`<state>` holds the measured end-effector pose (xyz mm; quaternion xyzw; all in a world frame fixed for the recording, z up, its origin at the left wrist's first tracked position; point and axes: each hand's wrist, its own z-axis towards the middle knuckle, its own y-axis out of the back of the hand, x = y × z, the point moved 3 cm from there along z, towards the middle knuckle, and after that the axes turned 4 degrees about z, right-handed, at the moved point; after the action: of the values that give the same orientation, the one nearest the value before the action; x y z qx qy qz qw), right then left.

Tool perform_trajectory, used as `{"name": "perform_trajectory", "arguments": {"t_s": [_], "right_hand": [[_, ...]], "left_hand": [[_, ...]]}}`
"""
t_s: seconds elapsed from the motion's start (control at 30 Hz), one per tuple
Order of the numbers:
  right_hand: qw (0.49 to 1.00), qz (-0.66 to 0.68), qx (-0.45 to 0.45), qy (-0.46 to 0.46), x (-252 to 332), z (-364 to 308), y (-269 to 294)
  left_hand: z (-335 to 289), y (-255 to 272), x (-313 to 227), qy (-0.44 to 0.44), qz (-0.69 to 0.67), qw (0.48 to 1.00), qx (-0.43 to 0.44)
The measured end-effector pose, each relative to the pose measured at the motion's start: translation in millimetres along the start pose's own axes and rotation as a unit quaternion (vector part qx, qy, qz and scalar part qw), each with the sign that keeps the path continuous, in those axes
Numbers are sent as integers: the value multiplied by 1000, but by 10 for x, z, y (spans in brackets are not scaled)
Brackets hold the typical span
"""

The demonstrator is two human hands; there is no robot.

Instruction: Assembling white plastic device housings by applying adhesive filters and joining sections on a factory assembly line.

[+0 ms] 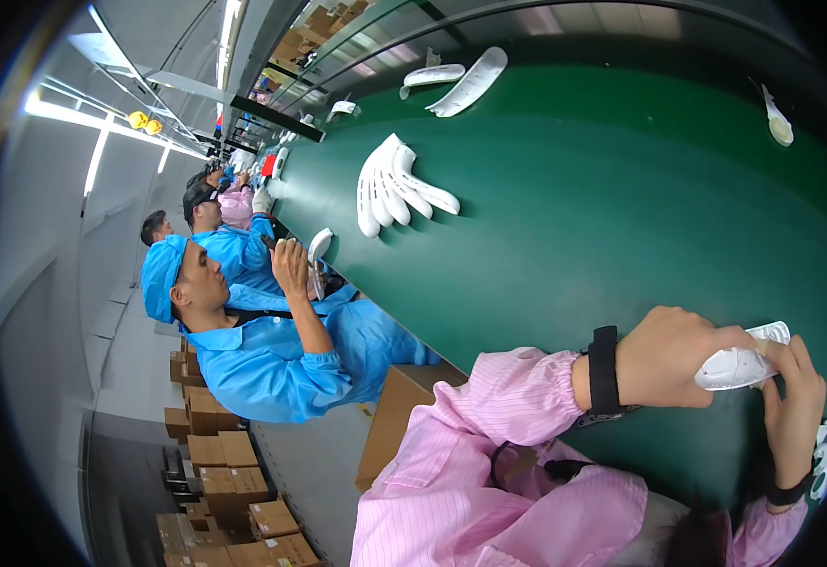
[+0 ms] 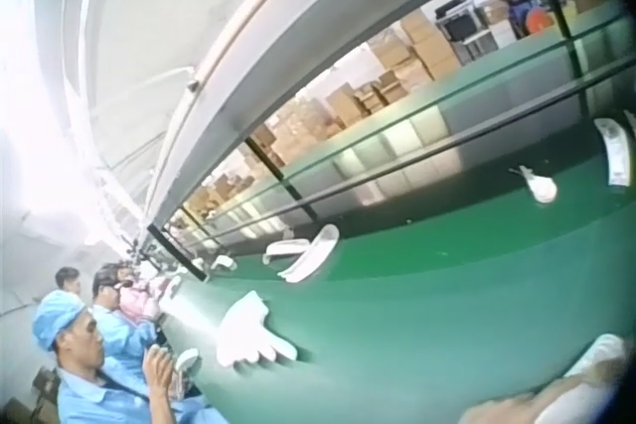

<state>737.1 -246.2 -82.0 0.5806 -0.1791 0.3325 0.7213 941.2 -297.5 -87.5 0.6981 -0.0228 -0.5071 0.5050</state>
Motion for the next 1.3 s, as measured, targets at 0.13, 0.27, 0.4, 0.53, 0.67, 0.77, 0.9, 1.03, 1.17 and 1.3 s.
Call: {"name": "perform_trajectory", "arguments": {"t_s": [0.13, 0.27, 0.4, 0.53, 0.67, 0.77, 0.9, 1.03, 1.17, 1.3], "right_hand": [[998, -21, 52, 5, -23, -34, 103], [999, 22, 45, 14, 149, 50, 152], [998, 8, 56, -8, 89, 15, 9], [998, -19, 52, 3, -95, -131, 152], [999, -19, 40, 9, -2, -87, 434], [998, -47, -39, -22, -70, -75, 783], [965, -114, -156, -178, -437, -413, 1317], [933, -161, -197, -255, -672, -764, 1558], [933, -156, -201, -256, -738, -808, 1558], [929, -122, -184, -298, -708, -780, 1594]], "left_hand": [[33, 7, -50, 1, -3, 1000, 18], [-8, 125, -64, 23, -2, 998, 53], [-82, 140, 16, 29, 13, 997, 68], [51, 84, -130, 44, -33, 996, 75], [137, 207, -162, 49, -41, 994, 93], [308, 496, 45, 13, 25, 999, 21], [1007, 981, 364, -32, -29, 993, -106], [1479, 1512, 868, 65, -156, 969, -178], [1582, 1608, 1537, 106, -115, 958, -239], [1484, 1888, 1804, 111, -66, 968, -215]]}}
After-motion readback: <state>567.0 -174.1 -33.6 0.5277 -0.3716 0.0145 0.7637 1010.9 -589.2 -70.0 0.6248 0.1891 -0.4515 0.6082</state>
